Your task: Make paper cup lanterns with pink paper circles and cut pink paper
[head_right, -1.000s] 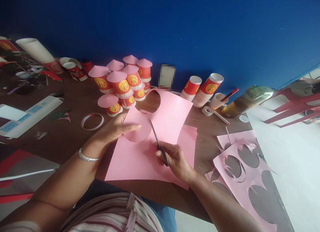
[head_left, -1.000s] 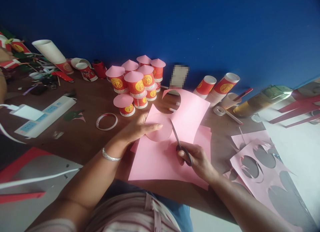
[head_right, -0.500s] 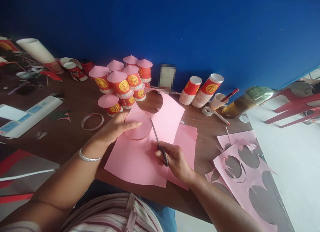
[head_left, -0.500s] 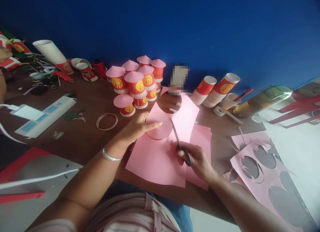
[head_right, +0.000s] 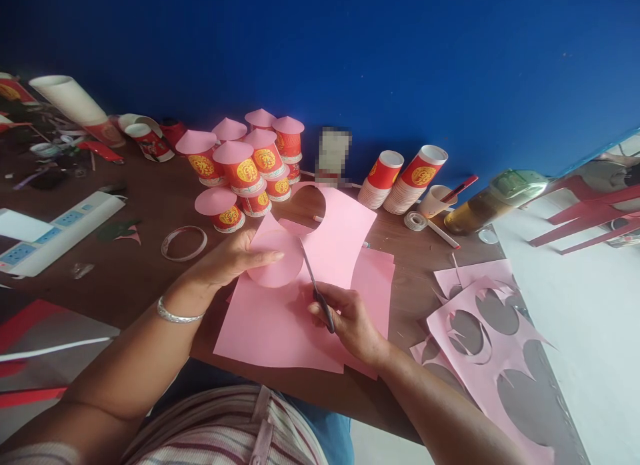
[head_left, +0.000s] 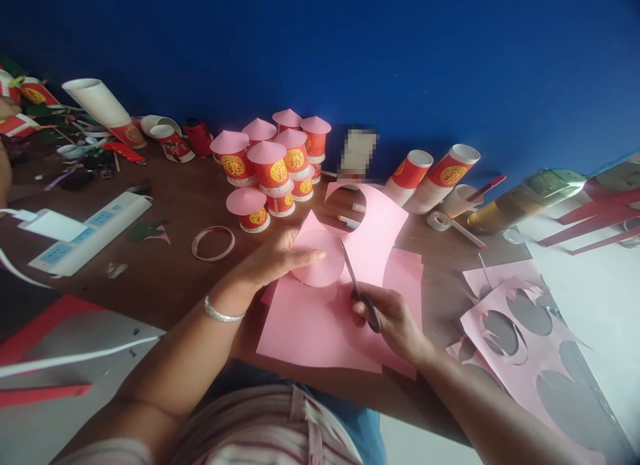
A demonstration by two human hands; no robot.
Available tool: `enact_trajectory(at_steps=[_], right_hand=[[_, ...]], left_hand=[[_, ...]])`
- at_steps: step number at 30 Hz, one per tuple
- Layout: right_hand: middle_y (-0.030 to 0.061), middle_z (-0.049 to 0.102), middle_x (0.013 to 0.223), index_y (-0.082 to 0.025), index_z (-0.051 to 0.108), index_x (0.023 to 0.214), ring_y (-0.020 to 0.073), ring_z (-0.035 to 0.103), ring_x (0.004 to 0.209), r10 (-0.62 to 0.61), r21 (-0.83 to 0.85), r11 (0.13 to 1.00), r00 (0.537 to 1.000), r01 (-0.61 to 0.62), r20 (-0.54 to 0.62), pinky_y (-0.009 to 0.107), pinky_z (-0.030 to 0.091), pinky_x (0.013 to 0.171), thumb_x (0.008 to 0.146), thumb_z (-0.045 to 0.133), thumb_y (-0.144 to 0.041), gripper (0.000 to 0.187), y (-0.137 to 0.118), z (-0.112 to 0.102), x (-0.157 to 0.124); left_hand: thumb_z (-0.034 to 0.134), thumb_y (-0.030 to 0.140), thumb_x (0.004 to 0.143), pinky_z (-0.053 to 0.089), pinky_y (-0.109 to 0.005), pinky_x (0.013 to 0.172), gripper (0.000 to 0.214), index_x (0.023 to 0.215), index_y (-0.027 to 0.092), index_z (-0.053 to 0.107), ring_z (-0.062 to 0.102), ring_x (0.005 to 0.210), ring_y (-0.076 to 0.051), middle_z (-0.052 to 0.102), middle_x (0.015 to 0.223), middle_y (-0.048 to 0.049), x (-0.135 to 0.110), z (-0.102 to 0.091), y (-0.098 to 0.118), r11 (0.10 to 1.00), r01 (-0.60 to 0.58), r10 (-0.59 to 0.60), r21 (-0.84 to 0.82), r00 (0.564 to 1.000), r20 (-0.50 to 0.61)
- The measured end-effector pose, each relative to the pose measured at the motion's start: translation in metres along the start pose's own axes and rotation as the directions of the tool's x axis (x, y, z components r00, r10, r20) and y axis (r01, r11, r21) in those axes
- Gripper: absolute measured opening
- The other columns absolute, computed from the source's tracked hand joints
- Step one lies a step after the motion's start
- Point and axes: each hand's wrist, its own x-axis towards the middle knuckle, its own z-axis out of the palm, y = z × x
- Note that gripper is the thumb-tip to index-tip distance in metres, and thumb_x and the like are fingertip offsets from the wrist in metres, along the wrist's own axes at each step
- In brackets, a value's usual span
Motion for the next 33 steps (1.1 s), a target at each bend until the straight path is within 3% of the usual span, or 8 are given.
enact_trajectory(at_steps=[6,14,20,26,33], right_hand=[[-0.0013,0.051,0.07,-0.018,0.07,0.096,0.0126,0.044,0.064,0.006,-0.009,1.0,1.0,-0.006,0.008,0.028,0.038,0.058,0.093,0.067,-0.069,0.052,-0.002,0.0,0.001],[-0.002,0.048,0.068,-0.018,0.065,0.085,0.0122,0.041,0.064,0.002,-0.024,1.0,1.0,-0.001,0.026,0.027,0.036,0.058,0.094,0.065,-0.069,0.051,-0.004,-0.001,0.0],[-0.0026,0.046,0.068,-0.019,0.062,0.084,0.0114,0.04,0.062,-0.004,0.012,1.0,0.999,0.003,0.04,0.027,0.035,0.057,0.094,0.067,-0.066,0.048,-0.008,-0.001,0.001],[-0.0027,0.047,0.065,-0.021,0.057,0.079,0.0113,0.04,0.061,-0.009,0.015,1.0,0.999,0.009,0.049,0.027,0.037,0.056,0.094,0.067,-0.066,0.049,-0.011,-0.001,0.001],[-0.0028,0.045,0.065,-0.02,0.056,0.078,0.0114,0.04,0.061,-0.024,-0.012,1.0,0.999,0.025,0.049,0.027,0.034,0.055,0.095,0.064,-0.069,0.052,-0.008,-0.001,0.0]], left_hand=[[0.078,0.046,0.084,0.053,-0.053,0.111,0.042,0.113,0.015,0.078,0.069,0.122,-0.038,0.08,0.112,-0.0121,-0.001,-0.003,0.0,0.995,0.063,-0.067,0.075,0.997,0.047],[0.078,0.043,0.082,0.053,-0.054,0.112,0.048,0.123,0.017,0.075,0.069,0.121,-0.037,0.081,0.106,-0.0101,-0.001,-0.005,0.002,0.996,0.019,-0.023,0.082,0.999,0.043],[0.079,0.041,0.084,0.047,-0.053,0.12,0.061,0.139,0.017,0.068,0.063,0.135,-0.037,0.076,0.129,-0.0122,0.0,-0.004,0.001,1.0,-0.01,0.009,0.022,0.999,0.035],[0.081,0.041,0.084,0.048,-0.051,0.118,0.056,0.134,0.018,0.071,0.061,0.138,-0.038,0.075,0.133,-0.0121,0.002,-0.01,-0.007,0.999,0.007,-0.005,-0.037,0.998,0.056],[0.081,0.041,0.086,0.057,-0.045,0.103,0.049,0.126,0.014,0.075,0.071,0.118,-0.034,0.08,0.116,-0.0118,0.001,-0.011,-0.008,0.999,0.045,-0.043,-0.03,0.998,0.056]])
